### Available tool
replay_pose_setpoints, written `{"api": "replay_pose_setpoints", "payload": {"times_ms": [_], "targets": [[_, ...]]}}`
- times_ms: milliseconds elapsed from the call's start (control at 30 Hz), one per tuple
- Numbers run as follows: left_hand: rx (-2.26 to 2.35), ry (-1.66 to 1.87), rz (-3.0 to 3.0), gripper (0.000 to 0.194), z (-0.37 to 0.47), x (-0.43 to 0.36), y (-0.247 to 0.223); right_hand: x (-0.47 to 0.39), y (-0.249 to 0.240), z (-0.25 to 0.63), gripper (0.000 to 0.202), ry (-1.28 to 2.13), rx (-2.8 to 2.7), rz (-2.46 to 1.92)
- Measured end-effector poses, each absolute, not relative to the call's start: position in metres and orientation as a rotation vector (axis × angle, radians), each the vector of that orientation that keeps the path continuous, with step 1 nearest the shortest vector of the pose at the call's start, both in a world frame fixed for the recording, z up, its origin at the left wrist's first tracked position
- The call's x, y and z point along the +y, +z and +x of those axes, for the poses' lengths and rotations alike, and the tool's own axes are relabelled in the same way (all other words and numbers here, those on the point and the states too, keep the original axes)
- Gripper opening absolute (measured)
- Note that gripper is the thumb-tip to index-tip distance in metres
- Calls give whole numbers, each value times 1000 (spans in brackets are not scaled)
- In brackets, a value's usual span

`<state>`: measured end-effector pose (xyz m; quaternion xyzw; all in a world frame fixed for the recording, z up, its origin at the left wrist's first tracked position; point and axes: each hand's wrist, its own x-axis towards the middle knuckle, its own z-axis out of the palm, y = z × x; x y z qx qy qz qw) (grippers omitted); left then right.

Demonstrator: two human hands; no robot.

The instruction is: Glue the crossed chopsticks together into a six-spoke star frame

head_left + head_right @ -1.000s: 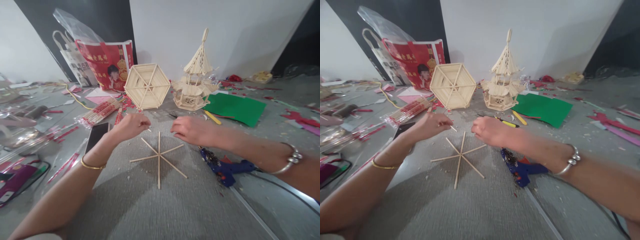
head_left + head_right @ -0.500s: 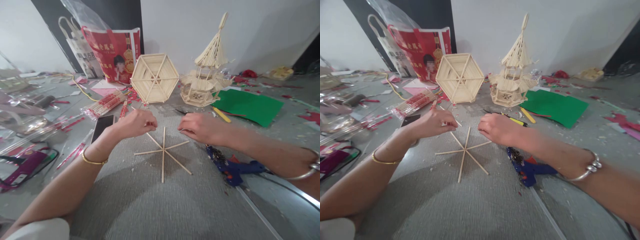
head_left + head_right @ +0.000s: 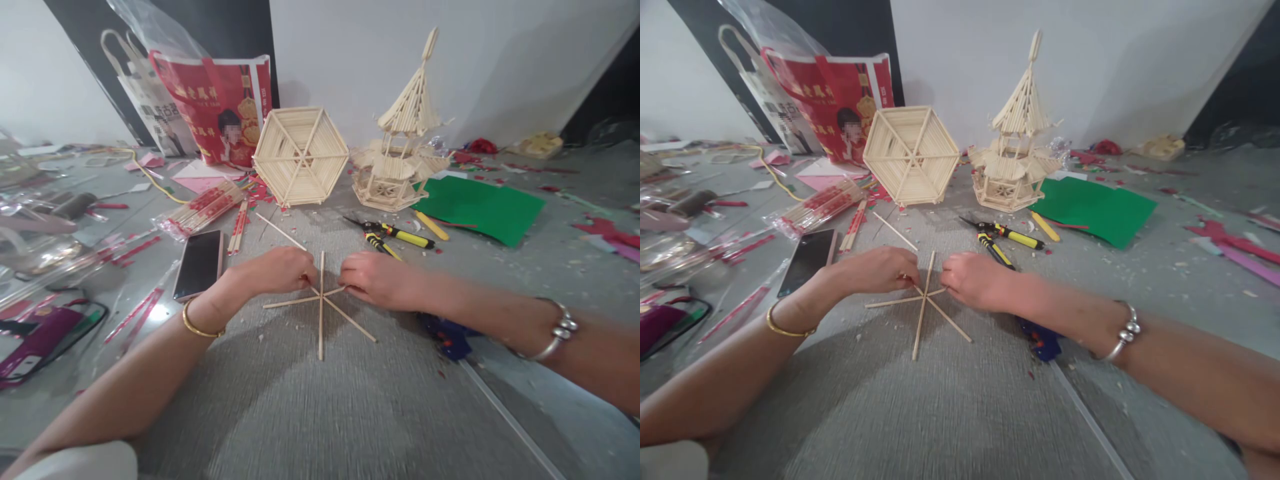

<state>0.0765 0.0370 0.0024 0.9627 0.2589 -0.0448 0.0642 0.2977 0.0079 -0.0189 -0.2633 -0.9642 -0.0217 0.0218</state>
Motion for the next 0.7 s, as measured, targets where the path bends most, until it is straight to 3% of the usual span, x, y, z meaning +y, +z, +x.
{"api": "replay_pose_setpoints", "payload": {"times_ms": [700], "targets": [[754, -137, 2905, 24, 78, 37, -1, 9, -19, 284, 18, -180, -3124, -841]]}}
